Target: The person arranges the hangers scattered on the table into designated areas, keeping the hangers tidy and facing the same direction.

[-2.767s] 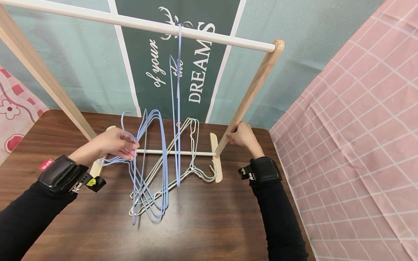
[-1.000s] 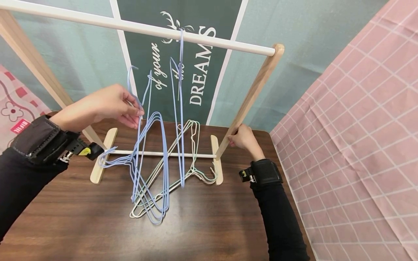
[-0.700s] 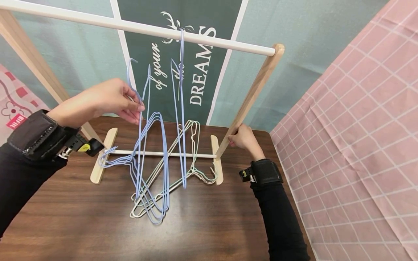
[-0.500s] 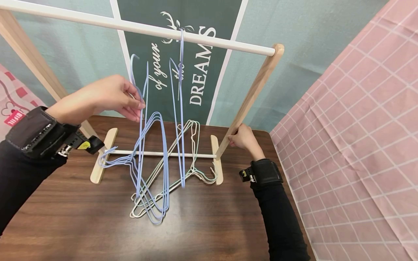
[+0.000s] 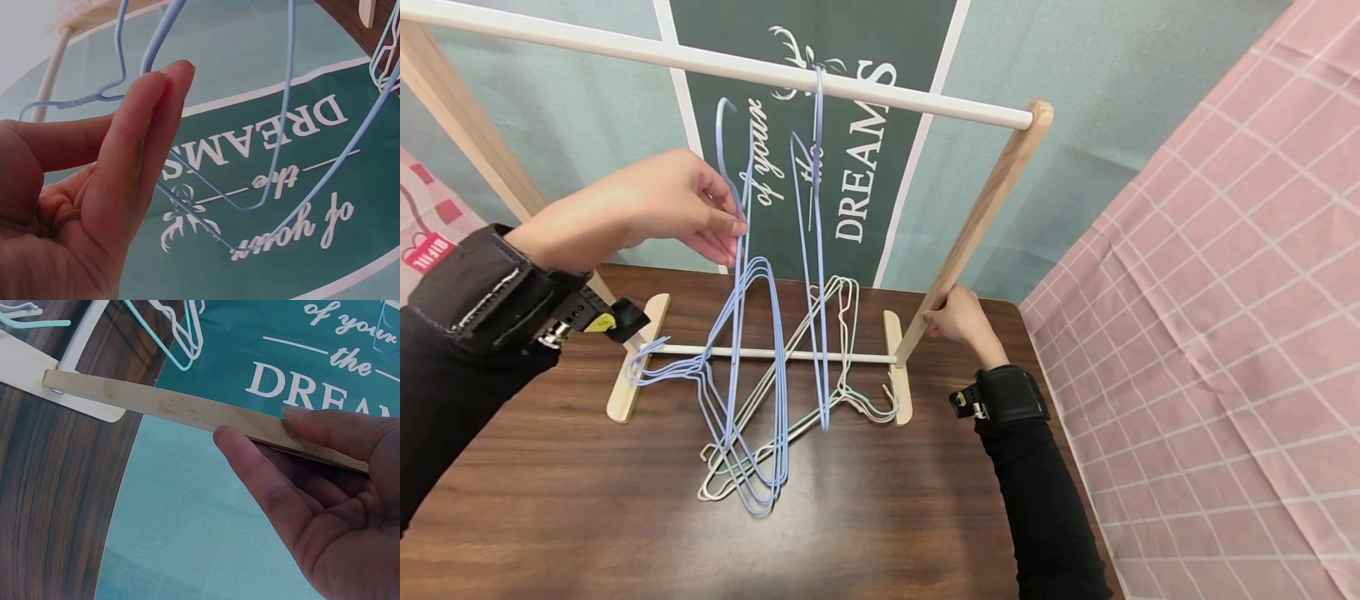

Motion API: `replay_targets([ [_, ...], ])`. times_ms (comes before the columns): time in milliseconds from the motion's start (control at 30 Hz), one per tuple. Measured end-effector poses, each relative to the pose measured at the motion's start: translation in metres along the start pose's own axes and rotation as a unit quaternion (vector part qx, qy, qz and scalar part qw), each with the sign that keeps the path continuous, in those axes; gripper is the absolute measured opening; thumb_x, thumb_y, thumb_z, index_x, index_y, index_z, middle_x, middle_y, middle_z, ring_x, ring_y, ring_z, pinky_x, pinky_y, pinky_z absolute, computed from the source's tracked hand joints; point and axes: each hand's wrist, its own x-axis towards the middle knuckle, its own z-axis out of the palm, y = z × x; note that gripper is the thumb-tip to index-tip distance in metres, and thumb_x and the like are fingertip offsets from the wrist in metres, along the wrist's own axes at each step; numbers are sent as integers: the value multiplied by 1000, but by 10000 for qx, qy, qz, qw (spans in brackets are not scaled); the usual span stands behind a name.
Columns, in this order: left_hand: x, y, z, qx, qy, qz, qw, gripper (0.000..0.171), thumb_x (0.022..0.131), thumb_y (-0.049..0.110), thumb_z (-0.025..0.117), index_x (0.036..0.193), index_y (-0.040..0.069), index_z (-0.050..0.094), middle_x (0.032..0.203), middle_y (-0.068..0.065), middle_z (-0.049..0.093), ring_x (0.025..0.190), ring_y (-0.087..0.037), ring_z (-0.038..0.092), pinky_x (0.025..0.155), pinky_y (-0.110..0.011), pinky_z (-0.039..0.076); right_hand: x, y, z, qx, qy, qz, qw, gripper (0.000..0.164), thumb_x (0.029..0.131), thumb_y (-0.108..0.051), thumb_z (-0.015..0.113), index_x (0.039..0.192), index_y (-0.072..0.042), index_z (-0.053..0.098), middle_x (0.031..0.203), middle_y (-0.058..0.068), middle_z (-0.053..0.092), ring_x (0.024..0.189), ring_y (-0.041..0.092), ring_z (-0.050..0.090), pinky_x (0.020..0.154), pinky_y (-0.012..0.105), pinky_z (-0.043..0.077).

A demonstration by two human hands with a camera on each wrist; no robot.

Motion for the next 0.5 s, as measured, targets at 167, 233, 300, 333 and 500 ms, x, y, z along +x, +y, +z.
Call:
replay_targets([
  [167, 0, 11, 2, 359, 26, -38, 9993, 10, 88, -2, 57, 84, -11, 54, 66, -13, 64, 58, -19, 66, 61, -29, 57, 0, 0, 0, -37, -6, 6, 10000, 27, 88, -5, 58, 105, 15, 53, 85, 26, 64, 68, 23, 67, 57, 26, 57],
  [233, 0, 16, 3, 422, 13, -21, 9991, 10, 87, -1, 58, 86, -11, 55, 66, -13, 64, 59, -19, 66, 62, -29, 57, 0, 0, 0, -20, -9, -10, 10000, 27, 88, -4, 58, 106, 16, 53, 85, 26, 64, 68, 23, 67, 58, 26, 57],
  [300, 1, 21, 4, 475, 4, 8, 9989, 11, 88, -1, 57, 88, -11, 56, 67, -13, 64, 60, -19, 66, 63, -30, 57, 0, 0, 0, 2, -7, -33, 10000, 27, 88, -4, 58, 106, 16, 53, 85, 27, 64, 68, 24, 67, 58, 26, 57],
  [333, 1, 23, 5, 515, -1, 24, 9987, 11, 88, 0, 57, 89, -11, 57, 67, -13, 64, 60, -19, 66, 64, -30, 57, 0, 0, 0, -2, 6, -37, 10000, 26, 88, -4, 58, 105, 16, 53, 85, 27, 64, 68, 24, 67, 58, 26, 57],
  [500, 5, 32, 9, 678, 44, 123, 9976, 11, 89, 0, 55, 90, -10, 58, 70, -14, 65, 63, -20, 67, 66, -30, 57, 0, 1, 1, 33, 23, -50, 10000, 26, 88, -3, 58, 105, 15, 53, 86, 28, 64, 69, 26, 67, 58, 26, 57],
])
